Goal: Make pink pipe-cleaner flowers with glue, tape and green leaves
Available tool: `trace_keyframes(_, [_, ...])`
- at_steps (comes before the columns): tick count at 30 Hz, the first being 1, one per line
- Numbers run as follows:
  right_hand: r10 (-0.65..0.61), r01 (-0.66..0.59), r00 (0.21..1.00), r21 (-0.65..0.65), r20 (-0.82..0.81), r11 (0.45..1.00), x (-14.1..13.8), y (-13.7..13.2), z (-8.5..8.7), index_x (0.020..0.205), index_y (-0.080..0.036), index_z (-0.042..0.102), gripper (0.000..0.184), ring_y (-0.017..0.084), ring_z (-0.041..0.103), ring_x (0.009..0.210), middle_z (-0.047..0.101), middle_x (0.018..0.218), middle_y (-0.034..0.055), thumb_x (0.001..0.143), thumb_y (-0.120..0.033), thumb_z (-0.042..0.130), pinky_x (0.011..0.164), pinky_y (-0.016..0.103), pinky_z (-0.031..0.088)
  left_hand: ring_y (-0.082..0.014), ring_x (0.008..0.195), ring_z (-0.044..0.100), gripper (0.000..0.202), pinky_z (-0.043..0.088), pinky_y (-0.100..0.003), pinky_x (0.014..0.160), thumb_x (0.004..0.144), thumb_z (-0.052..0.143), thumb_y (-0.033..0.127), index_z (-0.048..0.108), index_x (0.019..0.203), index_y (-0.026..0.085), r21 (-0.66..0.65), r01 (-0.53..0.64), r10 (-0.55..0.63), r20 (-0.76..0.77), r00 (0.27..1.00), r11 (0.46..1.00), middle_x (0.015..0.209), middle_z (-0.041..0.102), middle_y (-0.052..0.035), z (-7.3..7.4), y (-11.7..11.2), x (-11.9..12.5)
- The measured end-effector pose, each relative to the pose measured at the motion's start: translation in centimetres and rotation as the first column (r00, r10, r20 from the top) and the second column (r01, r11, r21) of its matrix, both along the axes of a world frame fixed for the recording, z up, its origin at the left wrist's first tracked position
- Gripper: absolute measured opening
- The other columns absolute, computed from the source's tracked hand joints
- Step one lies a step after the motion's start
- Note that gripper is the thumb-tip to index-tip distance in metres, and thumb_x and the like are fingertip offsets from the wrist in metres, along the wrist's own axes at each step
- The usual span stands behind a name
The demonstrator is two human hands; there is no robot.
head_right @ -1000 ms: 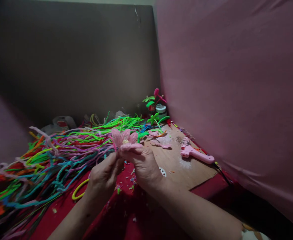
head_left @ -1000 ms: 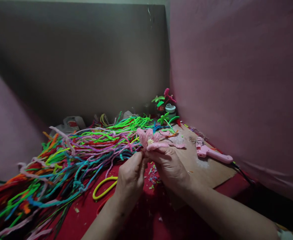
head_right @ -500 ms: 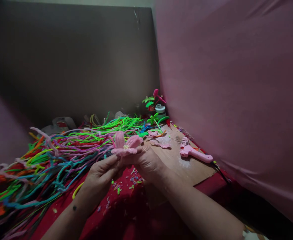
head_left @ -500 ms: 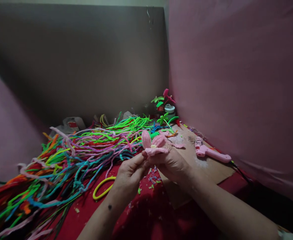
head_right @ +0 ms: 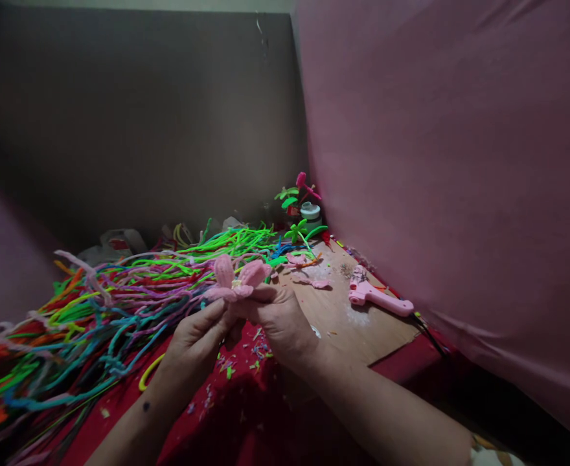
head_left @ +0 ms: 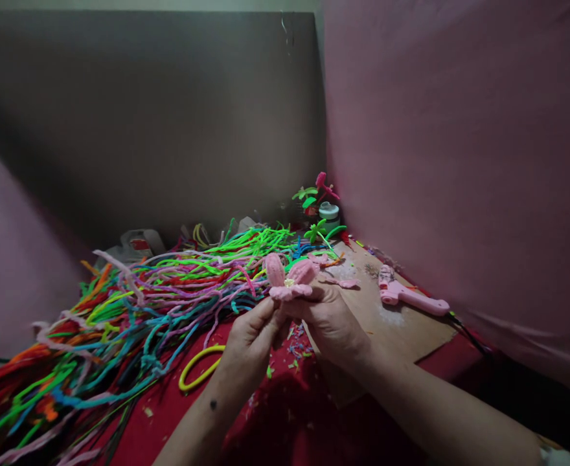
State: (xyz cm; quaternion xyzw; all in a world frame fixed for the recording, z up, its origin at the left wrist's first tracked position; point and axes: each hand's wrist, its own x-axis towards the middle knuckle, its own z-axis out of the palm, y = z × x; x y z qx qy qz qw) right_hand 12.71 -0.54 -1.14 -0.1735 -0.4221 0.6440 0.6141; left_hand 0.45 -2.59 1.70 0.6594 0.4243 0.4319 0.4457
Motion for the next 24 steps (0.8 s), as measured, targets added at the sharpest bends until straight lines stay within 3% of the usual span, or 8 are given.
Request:
trace_keyframes(3, [0.083,-0.083,0.997,-0.012,0.001,0.996,0.2,0.2,0.0,0.081,-0.022,0.074,0.010,0.011,0.046,0.044,0.058,0.055,-0.0025,0.073,-0.027,0.068,0.046,0.026,0.038,-0.0112,0.059,0.046,0.027,0.039,-0.022,0.060,0.084,0.052,0.034,0.058,0.066,0.015,-0.038,0.072,-0.074,-0.058,0.996,0.997,0.061,0.052,0.0004,0.8,0.1,-0.2])
trace_keyframes(6, [0.009,-0.011,0.999,-0.033,-0.052,0.999,0.2,0.2,0.4,0.077,-0.020,0.073,0.007,0.009,0.045,0.052,0.057,0.057,-0.0030,0.070,-0.022,0.070,0.054,0.025,0.038,-0.0160,0.079,0.055,0.019,0.044,-0.026,0.076,0.081,0.057,0.032,0.063,0.090,0.017,-0.018,0.031,-0.032,-0.071,0.997,0.999,0.083,0.062,-0.0031,1.1,0.2,-0.3])
trace_keyframes(9, [-0.030,0.026,0.998,-0.072,-0.060,0.997,0.0,0.0,0.7,0.065,-0.018,0.070,0.002,0.010,0.047,0.062,0.059,0.061,-0.0024,0.066,-0.017,0.072,0.067,0.025,0.038,-0.0191,0.093,0.058,0.031,0.044,-0.030,0.086,0.077,0.063,0.030,0.058,0.105,0.019,0.103,-0.072,0.078,-0.054,0.995,0.992,0.098,0.064,-0.0051,0.3,0.2,-0.1])
trace_keyframes(12, [-0.026,0.018,0.998,-0.136,-0.055,0.990,-0.5,-0.2,0.5,0.063,-0.017,0.069,0.004,0.009,0.043,0.059,0.056,0.060,-0.0025,0.065,-0.017,0.072,0.062,0.025,0.034,-0.0198,0.098,0.060,0.035,0.047,-0.032,0.087,0.080,0.059,0.027,0.052,0.113,0.021,0.229,-0.161,0.163,0.010,0.987,0.960,0.108,0.063,-0.0063,-1.4,0.1,0.2])
trace_keyframes(15, [0.011,-0.033,0.994,-0.210,-0.106,0.977,-1.1,-0.2,-0.1,0.066,-0.015,0.068,0.006,0.009,0.041,0.057,0.056,0.063,-0.0017,0.065,-0.019,0.072,0.057,0.025,0.031,-0.0218,0.109,0.058,0.040,0.046,-0.034,0.093,0.084,0.051,0.022,0.047,0.123,0.020,0.464,-0.255,0.340,-0.110,0.934,0.848,0.121,0.059,-0.0103,-2.9,0.1,0.6])
trace_keyframes(18, [0.033,-0.075,0.986,-0.253,-0.166,0.964,-1.4,-0.2,-0.5,0.071,-0.015,0.069,0.011,0.009,0.038,0.056,0.057,0.065,-0.0013,0.064,-0.022,0.074,0.055,0.024,0.030,-0.0252,0.110,0.057,0.042,0.046,-0.037,0.093,0.085,0.045,0.016,0.046,0.127,0.011,0.711,-0.204,0.503,-0.238,0.831,0.673,0.118,0.061,-0.0172,-3.6,0.4,0.6])
trace_keyframes(20, [0.006,-0.047,0.987,-0.258,-0.158,0.965,-1.5,-0.3,-0.5,0.072,-0.014,0.070,0.012,0.008,0.035,0.054,0.056,0.062,-0.0022,0.064,-0.022,0.075,0.055,0.024,0.029,-0.0253,0.102,0.061,0.043,0.048,-0.037,0.087,0.086,0.042,0.012,0.046,0.129,0.008,0.771,-0.150,0.529,-0.268,0.806,0.619,0.107,0.065,-0.0182,-3.7,0.5,0.5])
trace_keyframes(24, [-0.051,0.017,0.991,-0.259,-0.125,0.966,-1.6,-0.6,0.0,0.072,-0.015,0.071,0.014,0.009,0.037,0.055,0.058,0.061,-0.0024,0.062,-0.023,0.076,0.056,0.024,0.030,-0.0222,0.105,0.060,0.042,0.046,-0.034,0.092,0.085,0.043,0.009,0.051,0.125,0.015,0.712,-0.138,0.419,-0.235,0.877,0.688,0.112,0.065,-0.0133,-3.1,0.4,0.0])
